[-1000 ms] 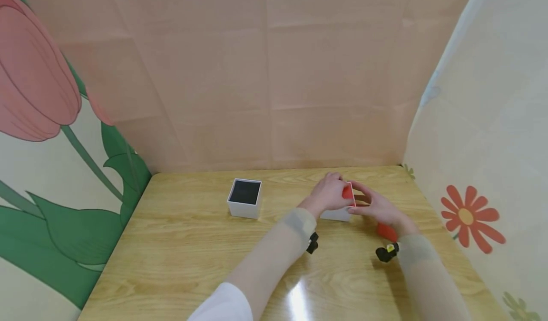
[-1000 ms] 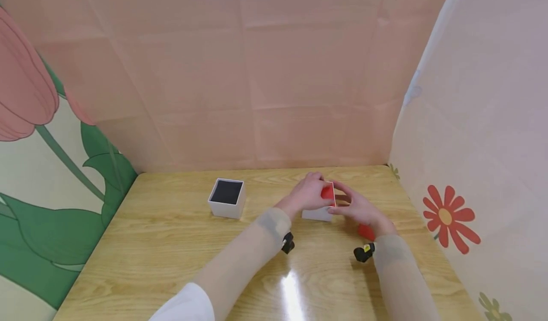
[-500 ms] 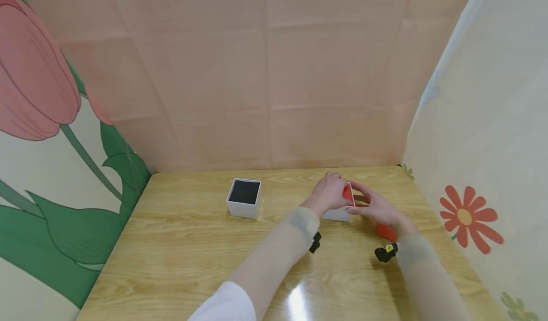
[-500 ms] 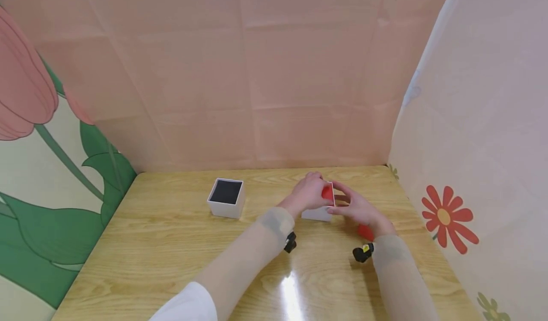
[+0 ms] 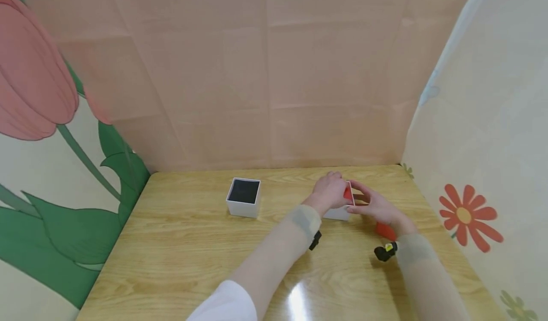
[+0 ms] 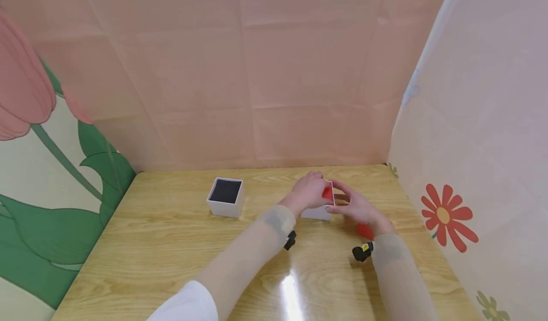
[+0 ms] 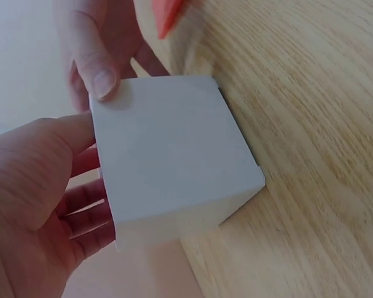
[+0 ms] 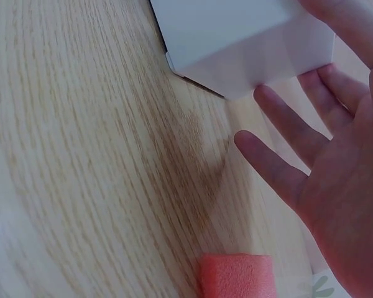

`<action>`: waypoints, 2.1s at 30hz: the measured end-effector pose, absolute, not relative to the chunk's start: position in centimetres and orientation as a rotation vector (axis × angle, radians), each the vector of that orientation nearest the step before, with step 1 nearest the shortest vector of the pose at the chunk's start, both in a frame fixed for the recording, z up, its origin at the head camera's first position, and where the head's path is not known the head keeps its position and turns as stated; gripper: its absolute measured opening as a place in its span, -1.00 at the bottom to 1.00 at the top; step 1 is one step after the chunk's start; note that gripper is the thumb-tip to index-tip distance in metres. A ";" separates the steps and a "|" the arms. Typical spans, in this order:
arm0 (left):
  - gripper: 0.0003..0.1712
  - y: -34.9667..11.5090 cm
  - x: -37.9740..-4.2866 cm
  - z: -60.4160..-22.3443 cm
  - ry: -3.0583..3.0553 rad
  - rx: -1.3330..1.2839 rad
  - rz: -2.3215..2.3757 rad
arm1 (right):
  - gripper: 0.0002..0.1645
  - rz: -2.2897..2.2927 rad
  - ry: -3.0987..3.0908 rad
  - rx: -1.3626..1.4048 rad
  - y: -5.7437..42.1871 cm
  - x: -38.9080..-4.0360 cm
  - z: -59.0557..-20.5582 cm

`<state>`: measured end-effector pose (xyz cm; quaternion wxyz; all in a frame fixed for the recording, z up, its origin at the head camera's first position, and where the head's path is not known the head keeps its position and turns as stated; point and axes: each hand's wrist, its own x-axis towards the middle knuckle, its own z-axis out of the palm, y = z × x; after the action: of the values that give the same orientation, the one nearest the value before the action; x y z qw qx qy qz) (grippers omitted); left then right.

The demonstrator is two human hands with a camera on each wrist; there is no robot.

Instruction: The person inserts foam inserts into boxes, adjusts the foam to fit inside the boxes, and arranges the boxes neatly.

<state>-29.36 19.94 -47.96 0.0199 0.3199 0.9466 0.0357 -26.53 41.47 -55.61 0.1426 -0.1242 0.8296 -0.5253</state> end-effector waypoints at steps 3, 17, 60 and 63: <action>-0.50 19.3 -29.7 -47.8 2.911 1.076 0.064 | 0.21 -1.507 2.389 -0.334 41.3 -26.5 -55.5; -0.57 15.2 -31.4 -47.3 2.730 1.105 0.344 | 0.21 -1.505 2.366 -0.261 41.2 -26.2 -55.5; 0.21 11.2 -31.0 -54.3 2.393 0.819 1.338 | 0.28 -1.459 2.395 -0.225 41.3 -26.0 -55.0; 0.21 11.3 -31.0 -54.2 2.386 0.804 1.354 | 0.26 -1.459 2.396 -0.230 41.4 -26.0 -54.9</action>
<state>-31.01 11.30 -54.21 0.1407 0.2783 0.8263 0.4690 -26.02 41.36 -54.94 0.1629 -0.0806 0.8399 -0.5114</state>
